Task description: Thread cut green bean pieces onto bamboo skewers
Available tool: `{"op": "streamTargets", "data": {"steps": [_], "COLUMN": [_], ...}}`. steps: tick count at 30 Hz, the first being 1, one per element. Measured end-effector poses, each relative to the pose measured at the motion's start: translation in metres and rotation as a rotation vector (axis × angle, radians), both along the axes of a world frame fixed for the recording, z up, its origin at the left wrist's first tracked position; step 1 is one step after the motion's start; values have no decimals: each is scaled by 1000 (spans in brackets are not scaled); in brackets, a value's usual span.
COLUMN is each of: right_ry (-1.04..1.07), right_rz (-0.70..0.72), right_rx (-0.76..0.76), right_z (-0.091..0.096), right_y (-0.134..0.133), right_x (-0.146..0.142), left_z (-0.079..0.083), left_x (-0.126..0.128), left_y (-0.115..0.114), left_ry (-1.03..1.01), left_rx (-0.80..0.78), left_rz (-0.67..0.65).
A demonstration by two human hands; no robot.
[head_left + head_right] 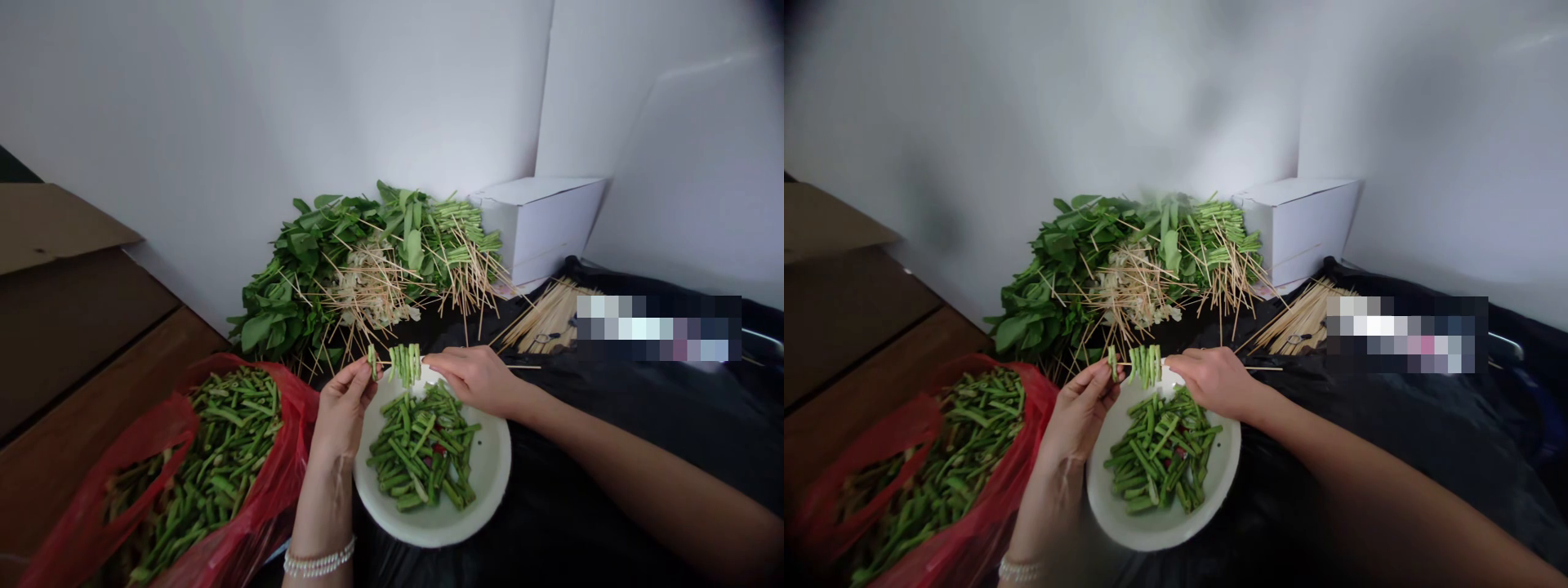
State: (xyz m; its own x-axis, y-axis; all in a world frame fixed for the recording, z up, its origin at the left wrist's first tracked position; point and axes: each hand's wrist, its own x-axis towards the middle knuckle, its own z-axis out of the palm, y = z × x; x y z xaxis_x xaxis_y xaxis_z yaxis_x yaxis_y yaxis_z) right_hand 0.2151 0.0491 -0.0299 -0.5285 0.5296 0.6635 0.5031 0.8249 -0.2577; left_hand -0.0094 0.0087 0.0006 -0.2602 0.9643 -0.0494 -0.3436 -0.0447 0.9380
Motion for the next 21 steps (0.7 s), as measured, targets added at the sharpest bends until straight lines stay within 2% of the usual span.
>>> {"op": "streamTargets", "data": {"steps": [11,16,21], "right_ry": [-46,-50,-41], "right_rz": [-2,-10,-8], "right_rx": [-10,-25,-7], "right_z": [2,1,0], "right_y": [-1,0,0], "right_x": [0,0,0], "left_z": [-16,-14,-10], "left_x": [-2,3,4], "left_y": [5,3,2], "left_ry": [147,246,160], "left_rx": [47,58,56], "left_rz": [39,29,30]}}
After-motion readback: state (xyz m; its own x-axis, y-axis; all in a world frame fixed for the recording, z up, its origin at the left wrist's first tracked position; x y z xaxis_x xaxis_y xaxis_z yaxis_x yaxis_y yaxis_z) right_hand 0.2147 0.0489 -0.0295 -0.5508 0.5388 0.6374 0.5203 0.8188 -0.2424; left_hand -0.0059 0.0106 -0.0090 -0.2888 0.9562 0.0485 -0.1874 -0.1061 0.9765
